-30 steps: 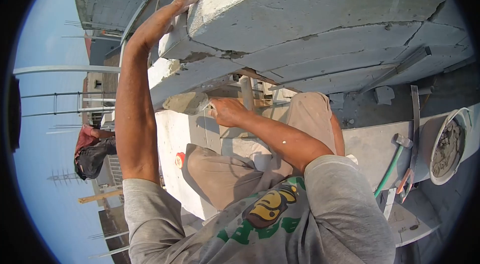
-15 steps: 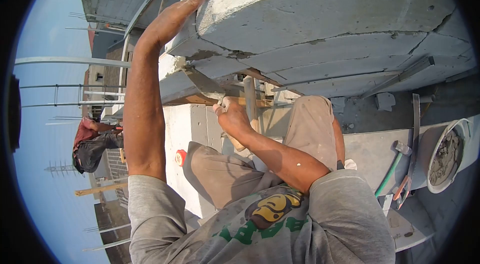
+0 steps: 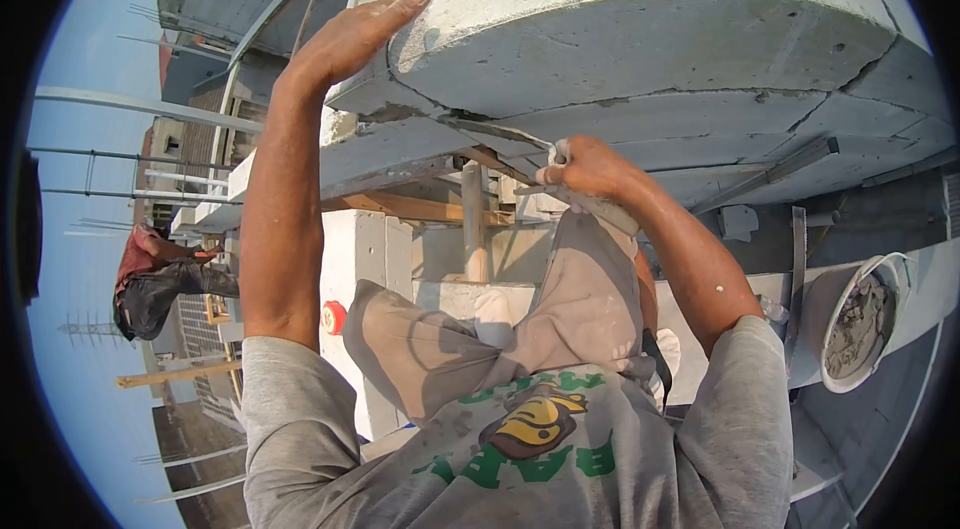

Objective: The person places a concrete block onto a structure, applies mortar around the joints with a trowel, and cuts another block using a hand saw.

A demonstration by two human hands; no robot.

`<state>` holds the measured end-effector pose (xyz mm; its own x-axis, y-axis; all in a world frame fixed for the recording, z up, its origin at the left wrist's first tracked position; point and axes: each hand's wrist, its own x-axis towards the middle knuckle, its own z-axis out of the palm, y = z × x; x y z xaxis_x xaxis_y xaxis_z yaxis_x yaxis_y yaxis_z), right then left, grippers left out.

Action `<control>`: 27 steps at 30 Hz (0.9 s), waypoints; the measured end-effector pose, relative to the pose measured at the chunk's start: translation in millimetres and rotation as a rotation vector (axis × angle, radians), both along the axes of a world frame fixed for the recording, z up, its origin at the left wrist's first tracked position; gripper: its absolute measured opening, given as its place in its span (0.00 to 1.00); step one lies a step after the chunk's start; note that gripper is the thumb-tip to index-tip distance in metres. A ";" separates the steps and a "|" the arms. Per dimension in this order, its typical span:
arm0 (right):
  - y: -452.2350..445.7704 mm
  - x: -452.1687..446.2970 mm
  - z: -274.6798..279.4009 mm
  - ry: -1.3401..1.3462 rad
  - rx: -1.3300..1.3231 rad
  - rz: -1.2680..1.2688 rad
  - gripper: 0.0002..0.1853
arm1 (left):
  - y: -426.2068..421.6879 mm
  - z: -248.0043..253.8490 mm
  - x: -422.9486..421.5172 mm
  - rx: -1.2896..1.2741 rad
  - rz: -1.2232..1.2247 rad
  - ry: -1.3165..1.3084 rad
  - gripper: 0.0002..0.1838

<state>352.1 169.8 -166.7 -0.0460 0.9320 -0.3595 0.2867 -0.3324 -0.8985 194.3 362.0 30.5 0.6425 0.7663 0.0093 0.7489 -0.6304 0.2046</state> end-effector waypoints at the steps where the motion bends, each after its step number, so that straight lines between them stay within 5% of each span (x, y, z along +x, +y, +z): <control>1: 6.3 8.7 6.7 -0.019 -0.026 0.004 0.19 | -2.3 3.6 1.2 -0.019 0.003 0.011 0.56; 13: -68.1 56.9 26.7 0.017 -0.021 -0.262 0.14 | -10.3 7.9 3.7 -0.011 0.026 0.038 0.55; 20: -184.1 76.0 39.2 -0.321 -0.019 -0.424 0.15 | -11.7 14.7 6.7 -0.034 0.043 0.054 0.55; 27: -296.7 101.2 73.0 -0.595 -0.019 -0.746 0.30 | -0.5 20.6 0.9 0.049 0.039 0.036 0.52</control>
<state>453.3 -126.9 -93.7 0.7531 0.6412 -0.1473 0.4036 -0.6272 -0.6661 195.2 361.4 51.1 0.6130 0.7897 0.0248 0.7791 -0.6094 0.1469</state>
